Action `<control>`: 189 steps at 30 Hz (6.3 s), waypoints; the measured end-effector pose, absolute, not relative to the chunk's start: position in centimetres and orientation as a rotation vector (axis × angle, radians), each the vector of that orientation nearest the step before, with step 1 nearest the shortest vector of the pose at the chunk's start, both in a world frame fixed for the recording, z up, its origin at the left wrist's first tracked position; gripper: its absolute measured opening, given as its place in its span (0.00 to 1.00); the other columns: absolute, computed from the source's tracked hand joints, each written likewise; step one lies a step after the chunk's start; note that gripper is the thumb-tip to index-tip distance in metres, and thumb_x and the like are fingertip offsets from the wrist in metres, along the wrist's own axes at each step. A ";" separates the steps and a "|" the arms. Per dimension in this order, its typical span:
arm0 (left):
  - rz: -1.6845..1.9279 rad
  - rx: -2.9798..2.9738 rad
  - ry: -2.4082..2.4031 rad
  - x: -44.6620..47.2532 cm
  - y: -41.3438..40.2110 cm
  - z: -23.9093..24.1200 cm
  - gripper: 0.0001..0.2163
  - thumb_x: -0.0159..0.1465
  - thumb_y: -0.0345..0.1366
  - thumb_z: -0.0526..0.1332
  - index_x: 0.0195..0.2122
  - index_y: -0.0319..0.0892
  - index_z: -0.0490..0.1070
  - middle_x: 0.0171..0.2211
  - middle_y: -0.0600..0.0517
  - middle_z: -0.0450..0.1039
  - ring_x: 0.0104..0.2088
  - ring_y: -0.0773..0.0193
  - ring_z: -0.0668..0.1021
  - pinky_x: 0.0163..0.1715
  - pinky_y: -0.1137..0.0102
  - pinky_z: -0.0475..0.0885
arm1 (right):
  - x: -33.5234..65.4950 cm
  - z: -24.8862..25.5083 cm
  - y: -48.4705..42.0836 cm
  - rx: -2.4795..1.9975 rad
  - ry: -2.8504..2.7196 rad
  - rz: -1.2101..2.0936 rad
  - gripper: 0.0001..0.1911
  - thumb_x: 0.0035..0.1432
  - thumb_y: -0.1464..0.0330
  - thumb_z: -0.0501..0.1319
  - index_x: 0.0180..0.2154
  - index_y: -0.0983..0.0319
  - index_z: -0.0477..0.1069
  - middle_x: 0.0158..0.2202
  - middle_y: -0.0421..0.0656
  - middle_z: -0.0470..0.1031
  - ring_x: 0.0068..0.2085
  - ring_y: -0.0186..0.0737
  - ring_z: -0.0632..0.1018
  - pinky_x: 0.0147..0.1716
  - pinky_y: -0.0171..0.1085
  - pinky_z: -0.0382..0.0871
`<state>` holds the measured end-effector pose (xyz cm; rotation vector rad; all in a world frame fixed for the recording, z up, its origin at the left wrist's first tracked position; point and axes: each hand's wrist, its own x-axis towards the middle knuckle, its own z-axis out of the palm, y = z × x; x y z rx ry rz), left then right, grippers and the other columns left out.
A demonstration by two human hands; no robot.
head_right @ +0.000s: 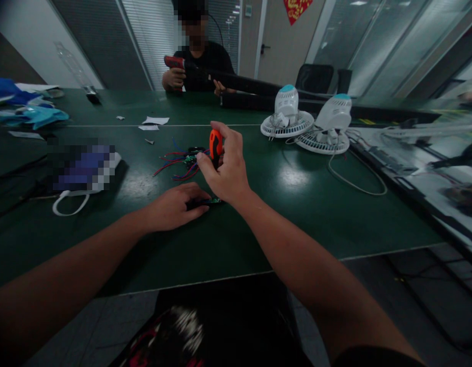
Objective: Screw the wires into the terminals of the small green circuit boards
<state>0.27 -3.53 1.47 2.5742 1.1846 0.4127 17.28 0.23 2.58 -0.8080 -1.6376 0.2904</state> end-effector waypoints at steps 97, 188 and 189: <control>0.369 2.569 0.991 -0.2 -3.5 1.7 0.10 0.66 0.38 0.60 0.44 0.46 0.79 0.44 0.49 0.78 0.46 0.61 0.76 0.51 0.64 0.69 | 17.0 1.2 0.6 -1.123 -2.104 0.816 0.32 0.57 0.68 0.56 0.63 0.65 0.58 0.36 0.44 0.73 0.28 0.35 0.73 0.32 0.41 0.73; 0.392 2.479 1.293 0.4 -3.8 2.2 0.11 0.62 0.35 0.61 0.42 0.38 0.79 0.37 0.47 0.75 0.37 0.60 0.78 0.40 0.65 0.73 | 16.1 2.1 0.3 -0.404 -1.619 0.776 0.22 0.65 0.58 0.55 0.56 0.48 0.48 0.45 0.37 0.69 0.24 0.24 0.71 0.20 0.30 0.71; 0.400 2.476 1.287 0.4 -3.8 2.2 0.10 0.62 0.35 0.61 0.41 0.38 0.79 0.37 0.47 0.75 0.36 0.61 0.78 0.40 0.66 0.73 | 16.0 2.3 0.1 -0.403 -1.608 0.754 0.22 0.64 0.58 0.57 0.55 0.49 0.50 0.45 0.37 0.69 0.25 0.24 0.72 0.21 0.30 0.71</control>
